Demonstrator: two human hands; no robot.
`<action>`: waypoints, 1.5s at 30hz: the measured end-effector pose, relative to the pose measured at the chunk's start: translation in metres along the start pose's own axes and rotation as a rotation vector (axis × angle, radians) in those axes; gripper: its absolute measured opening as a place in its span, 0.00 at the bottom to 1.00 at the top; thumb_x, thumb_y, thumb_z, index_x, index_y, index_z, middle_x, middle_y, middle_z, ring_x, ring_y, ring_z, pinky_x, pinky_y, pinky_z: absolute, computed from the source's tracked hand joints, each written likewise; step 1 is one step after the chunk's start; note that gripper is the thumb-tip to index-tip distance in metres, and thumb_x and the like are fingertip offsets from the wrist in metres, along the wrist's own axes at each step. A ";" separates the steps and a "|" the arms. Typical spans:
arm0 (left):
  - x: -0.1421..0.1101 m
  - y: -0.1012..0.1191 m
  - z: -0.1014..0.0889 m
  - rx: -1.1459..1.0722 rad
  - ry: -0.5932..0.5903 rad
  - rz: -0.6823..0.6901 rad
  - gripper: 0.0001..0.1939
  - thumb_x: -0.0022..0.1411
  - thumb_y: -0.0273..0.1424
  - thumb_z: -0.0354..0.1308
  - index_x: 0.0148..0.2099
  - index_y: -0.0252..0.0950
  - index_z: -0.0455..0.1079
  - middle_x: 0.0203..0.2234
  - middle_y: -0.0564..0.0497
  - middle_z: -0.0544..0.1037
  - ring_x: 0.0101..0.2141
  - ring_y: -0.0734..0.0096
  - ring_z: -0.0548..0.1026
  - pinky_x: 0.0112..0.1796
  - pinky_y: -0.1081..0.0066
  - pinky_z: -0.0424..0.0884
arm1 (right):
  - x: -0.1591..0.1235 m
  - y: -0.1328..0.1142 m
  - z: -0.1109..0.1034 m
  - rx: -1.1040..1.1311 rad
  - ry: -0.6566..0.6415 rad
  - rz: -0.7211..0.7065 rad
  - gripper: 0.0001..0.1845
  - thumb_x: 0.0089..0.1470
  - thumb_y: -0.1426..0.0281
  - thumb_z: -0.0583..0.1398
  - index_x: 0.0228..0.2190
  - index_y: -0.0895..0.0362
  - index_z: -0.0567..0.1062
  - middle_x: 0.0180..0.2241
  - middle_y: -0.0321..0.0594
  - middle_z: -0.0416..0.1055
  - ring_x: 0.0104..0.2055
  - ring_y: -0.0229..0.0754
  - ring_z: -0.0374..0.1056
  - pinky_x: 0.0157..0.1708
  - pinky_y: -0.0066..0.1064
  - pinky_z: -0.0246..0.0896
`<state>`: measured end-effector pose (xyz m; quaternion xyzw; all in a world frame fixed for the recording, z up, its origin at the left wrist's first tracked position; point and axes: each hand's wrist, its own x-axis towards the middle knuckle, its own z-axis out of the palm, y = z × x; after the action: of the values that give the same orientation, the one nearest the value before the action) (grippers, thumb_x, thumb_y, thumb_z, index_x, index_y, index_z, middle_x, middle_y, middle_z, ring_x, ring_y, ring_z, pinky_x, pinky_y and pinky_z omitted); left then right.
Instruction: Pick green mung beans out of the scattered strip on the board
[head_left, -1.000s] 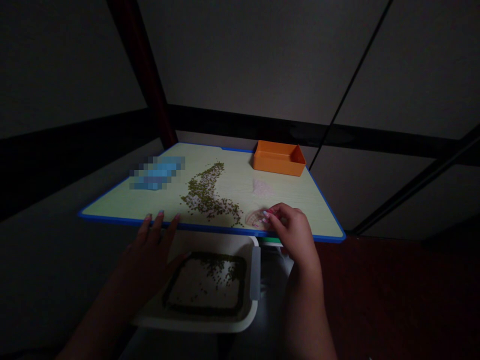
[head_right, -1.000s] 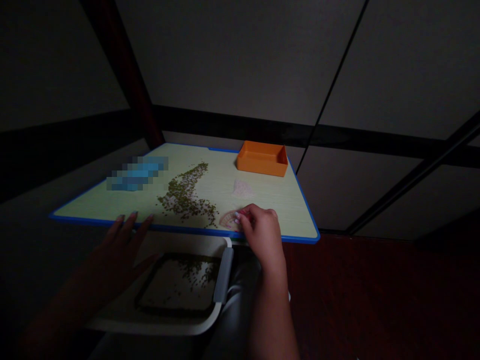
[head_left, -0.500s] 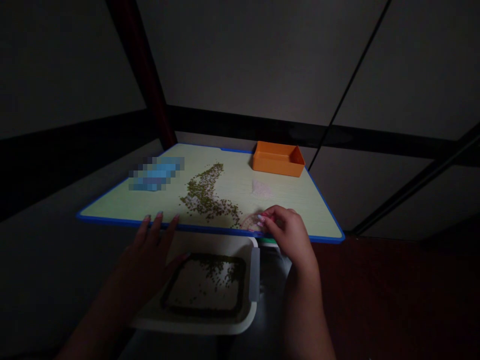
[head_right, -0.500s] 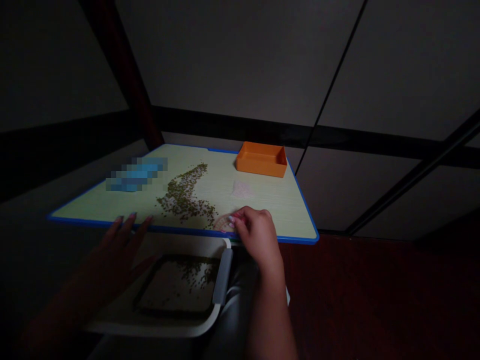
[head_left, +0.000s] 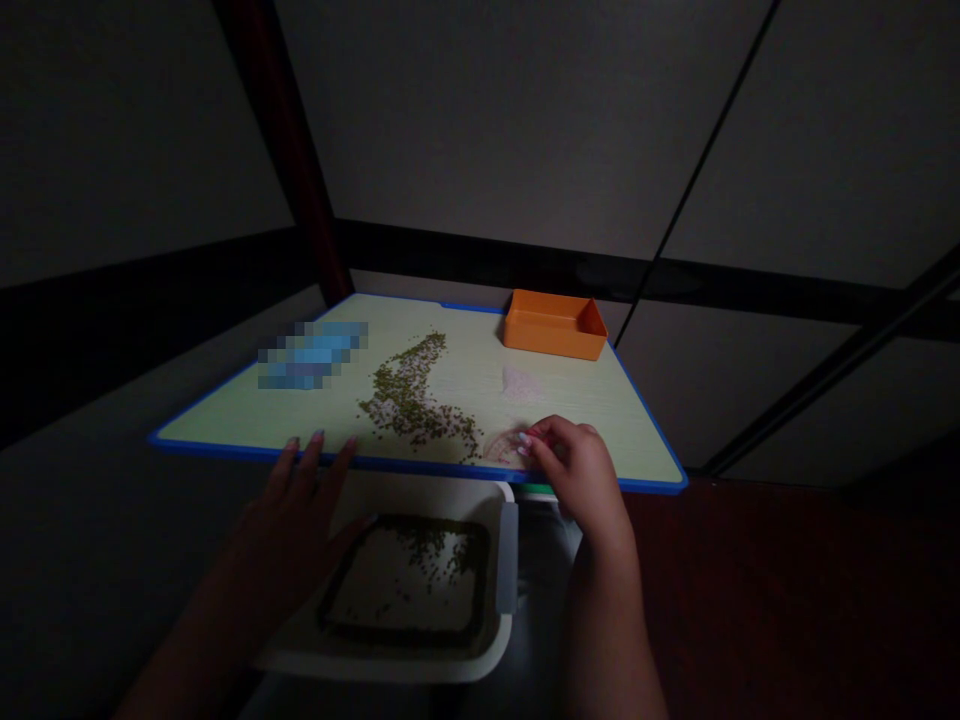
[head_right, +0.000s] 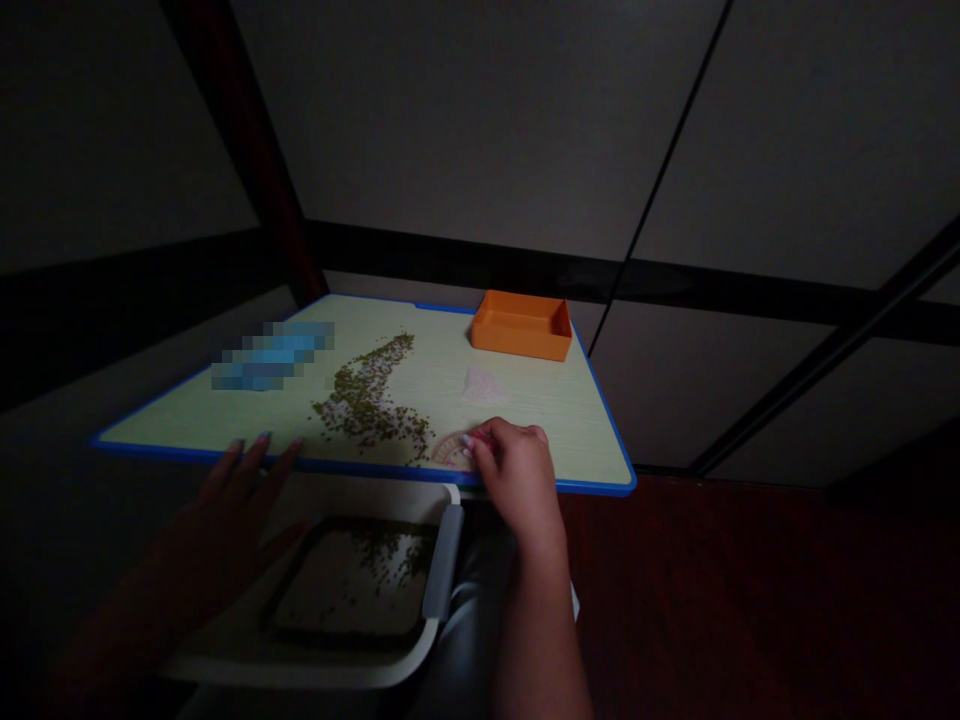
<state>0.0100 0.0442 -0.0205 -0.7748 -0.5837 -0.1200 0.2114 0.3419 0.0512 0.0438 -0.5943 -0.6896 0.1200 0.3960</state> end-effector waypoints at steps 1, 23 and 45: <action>0.000 0.000 0.001 0.005 0.003 0.005 0.39 0.64 0.51 0.43 0.70 0.33 0.53 0.68 0.27 0.59 0.69 0.34 0.53 0.51 0.42 0.73 | 0.000 0.001 0.000 -0.010 0.006 0.005 0.05 0.60 0.70 0.61 0.33 0.54 0.78 0.32 0.38 0.80 0.34 0.44 0.71 0.41 0.34 0.57; -0.002 -0.004 0.010 0.028 0.034 0.032 0.40 0.64 0.53 0.41 0.70 0.33 0.53 0.68 0.26 0.58 0.69 0.34 0.53 0.52 0.41 0.72 | 0.001 0.000 0.003 0.077 -0.006 -0.039 0.05 0.60 0.71 0.61 0.32 0.54 0.78 0.32 0.38 0.80 0.35 0.44 0.71 0.41 0.35 0.57; -0.004 -0.002 0.011 0.036 0.043 0.016 0.39 0.65 0.50 0.43 0.71 0.36 0.49 0.69 0.28 0.57 0.70 0.36 0.51 0.51 0.43 0.73 | 0.003 0.002 0.009 0.024 0.021 -0.039 0.05 0.60 0.70 0.61 0.34 0.54 0.78 0.33 0.39 0.80 0.35 0.44 0.72 0.40 0.34 0.57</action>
<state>0.0060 0.0466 -0.0311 -0.7727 -0.5748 -0.1247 0.2387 0.3373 0.0570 0.0377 -0.5773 -0.6953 0.1142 0.4127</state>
